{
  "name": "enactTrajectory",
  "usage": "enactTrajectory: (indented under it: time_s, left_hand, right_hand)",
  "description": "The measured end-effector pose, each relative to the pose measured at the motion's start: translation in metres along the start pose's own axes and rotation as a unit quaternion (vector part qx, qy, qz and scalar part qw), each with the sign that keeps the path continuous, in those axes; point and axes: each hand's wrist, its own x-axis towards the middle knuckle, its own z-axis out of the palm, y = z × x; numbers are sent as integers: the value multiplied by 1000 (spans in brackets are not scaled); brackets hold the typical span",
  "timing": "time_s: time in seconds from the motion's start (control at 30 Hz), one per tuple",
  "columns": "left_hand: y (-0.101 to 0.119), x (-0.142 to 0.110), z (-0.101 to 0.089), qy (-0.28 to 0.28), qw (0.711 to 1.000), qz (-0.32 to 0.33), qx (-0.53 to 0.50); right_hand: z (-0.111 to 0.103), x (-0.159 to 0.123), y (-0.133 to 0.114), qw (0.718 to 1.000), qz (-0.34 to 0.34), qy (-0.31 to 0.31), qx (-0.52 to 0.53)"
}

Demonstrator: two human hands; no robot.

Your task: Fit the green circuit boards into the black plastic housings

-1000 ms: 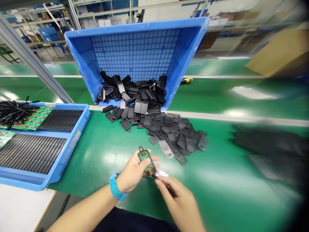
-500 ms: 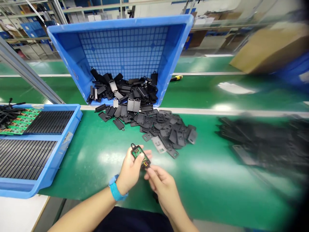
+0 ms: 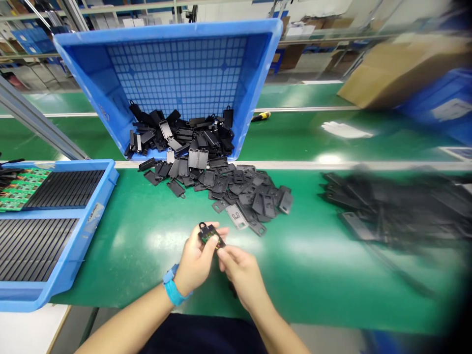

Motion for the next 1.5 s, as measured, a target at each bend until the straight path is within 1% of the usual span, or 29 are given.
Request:
enactTrajectory:
  time_s: [0.1,0.17,0.2,0.27,0.33,0.37,0.43,0.5,0.57,0.63,0.73,0.83,0.9,0.97,1.07,1.1,1.13,1.17,1.2,1.23,1.27,1.3,1.33,1.37,1.4,1.5]
  left_hand:
    - [4,1,-6,33,999,-2,-22]
    - [9,10,-14,70,996,-13,-62]
    - [11,15,-19,85,993,-22,-77]
    - [14,28,-30,101,989,-53,-90]
    - [12,37,-41,97,987,-87,-94]
    - [10,40,-44,91,985,-104,-100]
    - [4,41,-48,73,981,-136,-118]
    - [-2,40,-49,46,974,-182,-127]
    - [-5,39,-49,29,968,-214,-125]
    - [-6,39,-49,29,964,-232,-125]
    - [-5,39,-51,57,960,-250,-110]
    - [-5,39,-52,87,961,-249,-79]
    - [-4,38,-49,88,966,-230,-78]
    - [-3,35,-44,81,973,-201,-76]
    - [-3,29,-34,66,984,-165,-26]
    - [-5,27,-32,55,985,-162,-4]
    - [-7,26,-30,42,986,-162,14]
    - [-11,25,-30,30,986,-163,27]
    - [-14,24,-30,19,985,-165,35]
    - [-18,24,-32,12,985,-166,38]
    - [-20,24,-34,8,985,-166,38]
    - [-23,24,-36,7,986,-165,36]
    - [-24,24,-38,6,986,-166,33]
    - [-24,24,-39,4,985,-168,29]
    - [-24,24,-40,2,985,-173,25]
    - [-24,23,-36,5,984,-177,10]
  right_hand:
    - [2,6,-2,998,-32,-19,-41]
    - [-7,15,-3,994,-65,-13,-87]
    - [-13,22,-3,990,-81,6,-117]
    - [-28,37,1,975,-102,64,-186]
    - [-40,51,7,953,-109,116,-258]
    - [-44,57,9,941,-111,131,-290]
    - [-46,63,12,919,-112,145,-348]
    - [-43,67,14,899,-109,150,-396]
    - [-39,70,14,884,-101,154,-430]
    - [-36,72,14,875,-95,153,-449]
    - [-37,68,10,878,-87,154,-445]
    - [-39,56,1,893,-71,175,-408]
    - [-39,45,-6,912,-71,170,-365]
    - [-37,34,-11,933,-97,130,-321]
    - [-32,23,-12,960,-166,25,-224]
    - [-29,22,-11,970,-171,0,-174]
    - [-26,22,-9,981,-156,-10,-113]
    - [-23,24,-6,992,-120,-4,-43]
    - [-19,26,-4,997,-70,17,34]
    - [-14,29,-2,992,-12,45,118]
    - [-10,32,0,977,39,69,200]
    - [-6,35,1,956,77,83,272]
    - [-2,37,2,936,97,91,326]
    - [1,38,2,922,106,95,360]
    - [3,39,2,916,109,95,374]
    - [7,40,-1,918,110,83,371]
